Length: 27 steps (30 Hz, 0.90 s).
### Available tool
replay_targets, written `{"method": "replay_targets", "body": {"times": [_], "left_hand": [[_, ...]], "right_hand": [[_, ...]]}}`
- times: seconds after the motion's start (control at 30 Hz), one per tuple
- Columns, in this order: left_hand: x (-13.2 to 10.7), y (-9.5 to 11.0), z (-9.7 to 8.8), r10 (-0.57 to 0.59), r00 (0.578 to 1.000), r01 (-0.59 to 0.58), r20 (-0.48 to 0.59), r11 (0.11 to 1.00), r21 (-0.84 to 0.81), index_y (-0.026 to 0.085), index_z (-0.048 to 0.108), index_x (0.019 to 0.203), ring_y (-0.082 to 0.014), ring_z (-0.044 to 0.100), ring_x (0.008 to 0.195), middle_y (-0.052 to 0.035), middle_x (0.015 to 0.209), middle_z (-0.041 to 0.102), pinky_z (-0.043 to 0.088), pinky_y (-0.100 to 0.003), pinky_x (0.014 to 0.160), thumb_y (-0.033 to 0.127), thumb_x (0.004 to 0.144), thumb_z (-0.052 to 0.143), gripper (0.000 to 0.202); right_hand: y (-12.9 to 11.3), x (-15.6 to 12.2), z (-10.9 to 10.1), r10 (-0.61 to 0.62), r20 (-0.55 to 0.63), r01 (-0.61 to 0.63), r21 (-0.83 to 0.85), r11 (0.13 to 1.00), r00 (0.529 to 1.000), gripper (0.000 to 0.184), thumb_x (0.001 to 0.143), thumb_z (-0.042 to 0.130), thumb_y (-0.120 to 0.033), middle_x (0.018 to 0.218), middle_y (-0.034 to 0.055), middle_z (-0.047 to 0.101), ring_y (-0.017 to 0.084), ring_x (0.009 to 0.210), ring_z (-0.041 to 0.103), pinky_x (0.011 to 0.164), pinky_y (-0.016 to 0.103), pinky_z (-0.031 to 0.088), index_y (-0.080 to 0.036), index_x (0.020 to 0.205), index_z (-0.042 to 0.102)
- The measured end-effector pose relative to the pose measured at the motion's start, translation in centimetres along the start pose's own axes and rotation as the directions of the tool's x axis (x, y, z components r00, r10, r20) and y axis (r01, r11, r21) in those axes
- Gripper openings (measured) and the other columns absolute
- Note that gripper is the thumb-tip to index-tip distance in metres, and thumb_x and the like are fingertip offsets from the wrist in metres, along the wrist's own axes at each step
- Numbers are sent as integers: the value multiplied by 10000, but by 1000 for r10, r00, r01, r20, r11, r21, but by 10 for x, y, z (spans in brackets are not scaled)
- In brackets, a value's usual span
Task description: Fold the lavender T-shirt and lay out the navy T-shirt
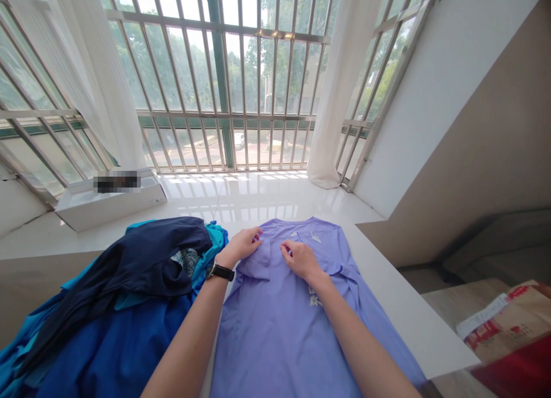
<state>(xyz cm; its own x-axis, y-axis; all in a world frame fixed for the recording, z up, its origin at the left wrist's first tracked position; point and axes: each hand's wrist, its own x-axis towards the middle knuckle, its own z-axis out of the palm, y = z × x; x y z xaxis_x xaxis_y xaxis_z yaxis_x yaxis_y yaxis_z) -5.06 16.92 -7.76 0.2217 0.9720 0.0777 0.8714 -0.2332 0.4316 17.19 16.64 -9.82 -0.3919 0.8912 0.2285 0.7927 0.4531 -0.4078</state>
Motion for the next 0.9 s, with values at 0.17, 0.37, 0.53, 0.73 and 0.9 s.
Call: {"method": "replay_targets", "body": {"times": [0.17, 0.37, 0.53, 0.73, 0.9], "left_hand": [[-4, 9, 1, -16, 999, 15, 28, 998, 65, 214, 695, 1000, -245, 677, 883, -80, 942, 729, 491, -307, 772, 290, 874, 559, 200], [-4, 9, 3, -5, 998, 0, 59, 997, 74, 215, 712, 966, -241, 678, 907, -72, 949, 735, 493, -293, 786, 267, 883, 541, 196], [-4, -9, -4, -46, 999, 47, -16, 995, 83, 200, 673, 1114, -221, 651, 1035, -77, 1120, 706, 472, -275, 903, 194, 899, 503, 273], [-6, -34, -4, -210, 973, 221, -97, 969, 110, 176, 664, 1129, -253, 649, 1066, -113, 1121, 709, 482, -325, 891, 180, 937, 434, 299], [-7, -42, -6, -235, 970, 241, -70, 965, 105, 202, 686, 1072, -233, 681, 944, -67, 1005, 743, 491, -290, 799, 277, 903, 540, 236]], "right_hand": [[-5, -1, 2, -23, 20, 24, -8, 1000, 1000, 239, 954, 474, -321, 886, 11, 756, 166, 797, 684, 664, 234, 406, -271, 971, 708], [-6, -2, 3, -57, 47, 57, 5, 998, 997, 242, 950, 483, -312, 871, 17, 749, 166, 806, 676, 672, 236, 405, -248, 942, 716], [-13, -6, 2, -156, 170, 139, 104, 985, 973, 260, 937, 519, -377, 793, -6, 731, 134, 724, 641, 627, 213, 385, -239, 873, 730], [-26, -10, 12, -125, 177, 110, 93, 990, 976, 278, 905, 558, -438, 793, 20, 716, 164, 739, 633, 615, 238, 363, -218, 904, 729], [-26, -5, 29, -83, 71, 62, 259, 964, 994, 270, 858, 640, -376, 847, 22, 695, 148, 726, 605, 698, 240, 420, -200, 1056, 694]]}}
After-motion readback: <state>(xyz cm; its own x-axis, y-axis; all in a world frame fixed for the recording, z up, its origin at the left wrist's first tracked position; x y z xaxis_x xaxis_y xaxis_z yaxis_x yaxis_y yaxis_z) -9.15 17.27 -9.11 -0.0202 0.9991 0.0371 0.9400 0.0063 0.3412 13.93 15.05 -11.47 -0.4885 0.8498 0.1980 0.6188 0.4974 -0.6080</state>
